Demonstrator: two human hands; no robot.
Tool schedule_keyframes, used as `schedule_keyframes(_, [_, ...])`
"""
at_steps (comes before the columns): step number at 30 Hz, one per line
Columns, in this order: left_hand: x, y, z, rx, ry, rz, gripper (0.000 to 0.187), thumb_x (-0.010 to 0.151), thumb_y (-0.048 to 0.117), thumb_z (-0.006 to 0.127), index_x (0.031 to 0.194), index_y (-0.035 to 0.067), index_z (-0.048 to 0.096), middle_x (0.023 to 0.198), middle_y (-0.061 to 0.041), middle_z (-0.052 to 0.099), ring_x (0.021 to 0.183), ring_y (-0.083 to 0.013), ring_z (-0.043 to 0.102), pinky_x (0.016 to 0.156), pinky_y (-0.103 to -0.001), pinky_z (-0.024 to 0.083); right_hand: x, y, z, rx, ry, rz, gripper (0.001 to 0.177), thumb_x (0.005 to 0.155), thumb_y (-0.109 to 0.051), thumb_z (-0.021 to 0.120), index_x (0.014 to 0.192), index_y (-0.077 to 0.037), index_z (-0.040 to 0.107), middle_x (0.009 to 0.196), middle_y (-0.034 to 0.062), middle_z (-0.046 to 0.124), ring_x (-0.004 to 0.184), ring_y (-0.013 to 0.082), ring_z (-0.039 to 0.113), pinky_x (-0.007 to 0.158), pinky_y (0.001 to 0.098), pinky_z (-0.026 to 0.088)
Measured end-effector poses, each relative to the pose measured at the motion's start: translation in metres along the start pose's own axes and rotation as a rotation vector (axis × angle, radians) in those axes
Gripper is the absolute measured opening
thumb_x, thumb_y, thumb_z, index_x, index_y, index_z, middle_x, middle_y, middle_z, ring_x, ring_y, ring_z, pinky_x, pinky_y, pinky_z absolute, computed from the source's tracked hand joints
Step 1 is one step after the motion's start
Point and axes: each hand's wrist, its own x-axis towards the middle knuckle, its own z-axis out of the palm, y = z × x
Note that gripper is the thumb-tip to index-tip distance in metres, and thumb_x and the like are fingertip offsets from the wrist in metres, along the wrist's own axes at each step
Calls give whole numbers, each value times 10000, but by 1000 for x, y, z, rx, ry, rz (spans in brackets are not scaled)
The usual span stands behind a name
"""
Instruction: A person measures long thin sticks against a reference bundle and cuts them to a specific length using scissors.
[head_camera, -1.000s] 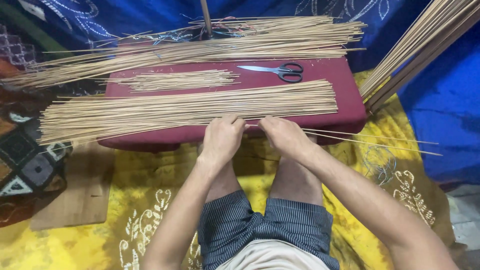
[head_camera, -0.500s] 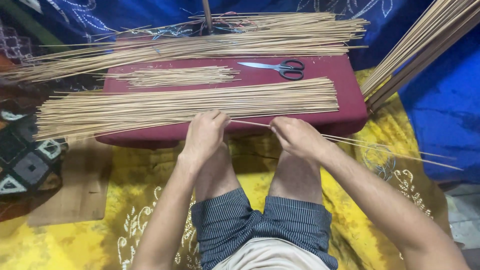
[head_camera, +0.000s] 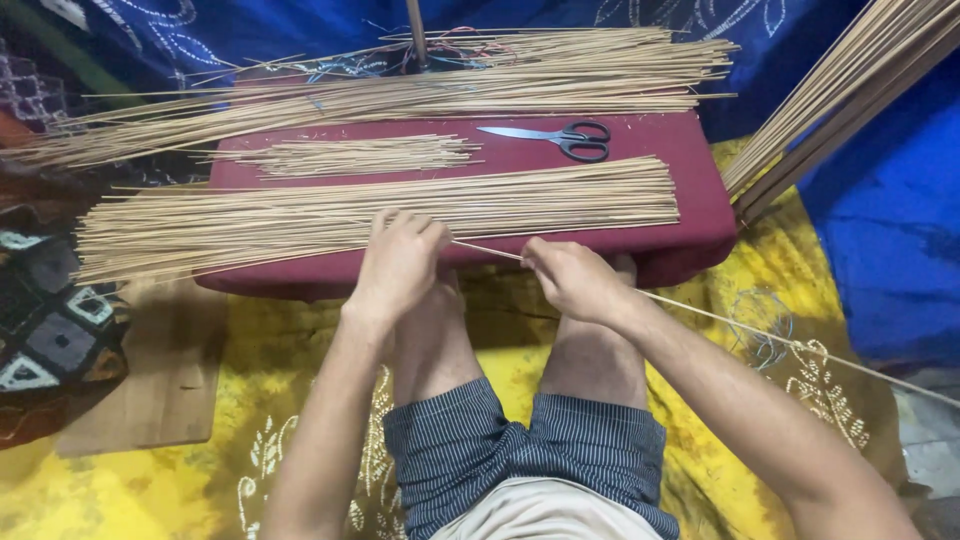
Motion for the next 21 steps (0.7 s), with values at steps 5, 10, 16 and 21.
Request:
schedule_keyframes(5, [0, -18, -2, 8, 255, -143, 249, 943, 63, 691, 1168, 158, 648, 1240, -34, 582, 1292, -260, 505, 1141, -558, 229, -4, -5, -16, 91, 2, 51, 179, 1035, -153, 490, 1086, -55, 630, 933, 254, 714, 994, 496, 690, 790, 587, 559])
schedule_keyframes(10, [2, 14, 33, -522, 633, -284, 104, 1006, 41, 639, 1072, 100, 585, 1032, -33, 565, 957, -265, 615, 821, -358, 501, 8, 3, -5, 176, 37, 81, 209, 1040, -162, 502, 1114, -68, 673, 912, 250, 725, 987, 482, 700, 800, 570, 549])
schedule_keyframes(16, [19, 14, 74, -1699, 449, -631, 536, 1111, 363, 450, 1485, -2, 333, 1251, -243, 661, 973, -272, 750, 786, -367, 633, 18, 29, 22, 437, 1, 104, 206, 1045, -142, 512, 1070, -83, 708, 709, 62, 619, 681, 184, 563, 629, 380, 502])
schedule_keyframes(21, [40, 8, 69, -1893, 491, -558, 375, 1119, 232, 433, 1423, 26, 508, 1216, -203, 722, 1088, -295, 751, 931, -413, 642, 19, 34, 33, 859, -75, 370, 215, 1065, -142, 481, 1058, -67, 681, 777, 34, 558, 508, 67, 421, 411, 193, 350])
